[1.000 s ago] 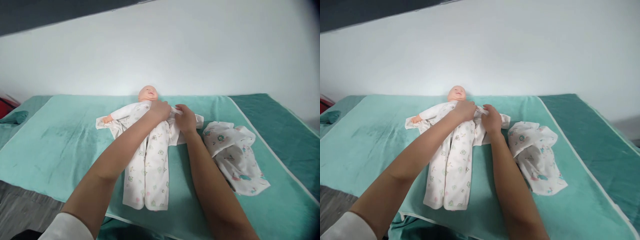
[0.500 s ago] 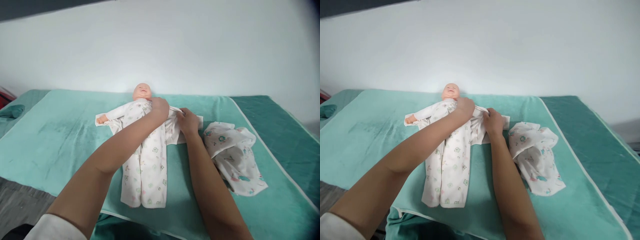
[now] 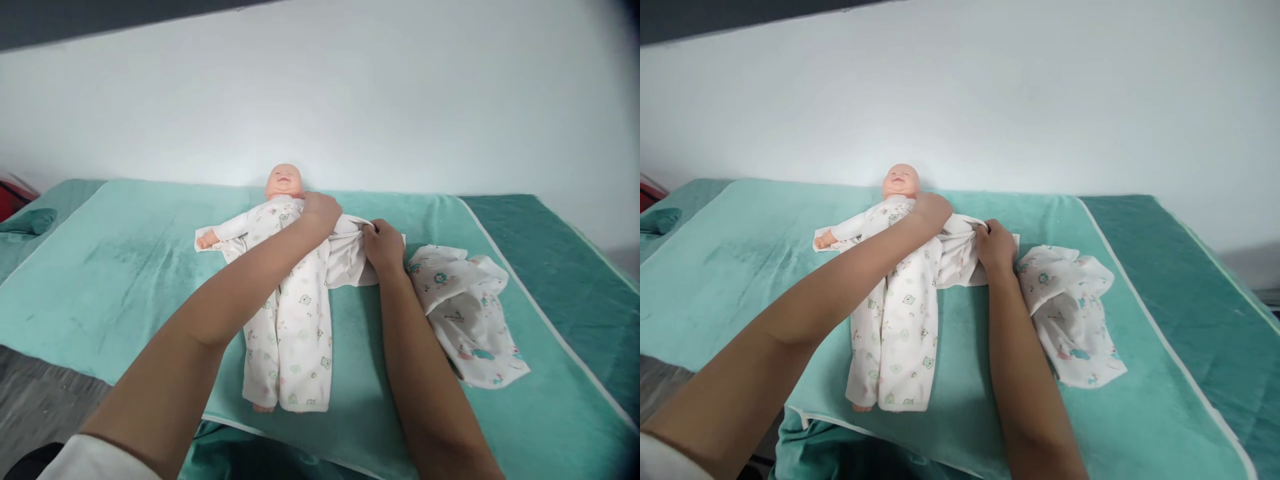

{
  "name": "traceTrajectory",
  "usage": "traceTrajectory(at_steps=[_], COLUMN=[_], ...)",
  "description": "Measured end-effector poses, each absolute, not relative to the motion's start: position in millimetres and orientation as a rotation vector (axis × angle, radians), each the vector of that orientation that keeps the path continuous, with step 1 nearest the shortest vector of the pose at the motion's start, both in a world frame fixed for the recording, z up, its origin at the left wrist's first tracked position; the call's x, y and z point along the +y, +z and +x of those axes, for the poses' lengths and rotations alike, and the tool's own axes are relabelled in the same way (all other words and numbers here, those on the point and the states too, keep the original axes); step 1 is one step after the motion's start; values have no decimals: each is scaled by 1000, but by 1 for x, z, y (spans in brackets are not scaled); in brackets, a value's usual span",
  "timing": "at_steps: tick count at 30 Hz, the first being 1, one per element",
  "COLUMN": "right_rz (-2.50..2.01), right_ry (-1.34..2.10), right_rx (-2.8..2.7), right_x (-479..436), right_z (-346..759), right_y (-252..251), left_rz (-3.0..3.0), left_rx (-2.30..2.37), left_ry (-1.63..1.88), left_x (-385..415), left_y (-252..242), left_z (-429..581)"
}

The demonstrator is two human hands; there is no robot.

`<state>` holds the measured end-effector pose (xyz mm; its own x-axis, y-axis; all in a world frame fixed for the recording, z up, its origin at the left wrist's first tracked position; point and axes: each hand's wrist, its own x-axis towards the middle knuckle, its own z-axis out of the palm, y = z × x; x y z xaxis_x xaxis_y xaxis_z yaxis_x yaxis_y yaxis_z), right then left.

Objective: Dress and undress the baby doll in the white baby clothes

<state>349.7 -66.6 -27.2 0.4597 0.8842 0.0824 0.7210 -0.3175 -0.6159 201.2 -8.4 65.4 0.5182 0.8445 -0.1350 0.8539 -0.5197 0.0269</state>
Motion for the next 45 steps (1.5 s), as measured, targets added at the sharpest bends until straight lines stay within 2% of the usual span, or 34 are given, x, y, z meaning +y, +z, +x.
traceTrajectory(at_steps=[4,9,17,21,25,28,30,33,35,39,45], right_rz=[-2066,-1900,-1618,-1216,-1244,-1291,-1312,-1263,-1180,-1189,-1130], right_ry=[396,424,653,860,626,407,378,517,646,789,794], right_rx=[-1282,-1184,-853,-605,-614,-760,-1018,-1491,-1682,-1744,-1871], right_x=[-65,-64,-56,-53,-52,-57,-65,-77,-79,-66,-47], right_z=[360,366,375,377,377,361,337,288,259,235,232], right_y=[-32,-42,-50,-46,-40,-31,-24,-14,-9,0,16], left_rz=[2738,2717,2747,2709,2674,2697,2656,2374,2123,1980,2416], left_rx=[1652,1702,1644,1621,1572,1478,1448,1467,1423,1404,1389], left_ry=[-383,-424,-363,-267,-255,-87,190,710,913,975,984], left_x=[-16,-24,-30,-28,-28,-35,-44,-59,-65,-62,-50], left_y=[97,113,96,78,66,67,68,57,43,23,33], left_z=[186,168,173,178,179,157,126,71,41,23,36])
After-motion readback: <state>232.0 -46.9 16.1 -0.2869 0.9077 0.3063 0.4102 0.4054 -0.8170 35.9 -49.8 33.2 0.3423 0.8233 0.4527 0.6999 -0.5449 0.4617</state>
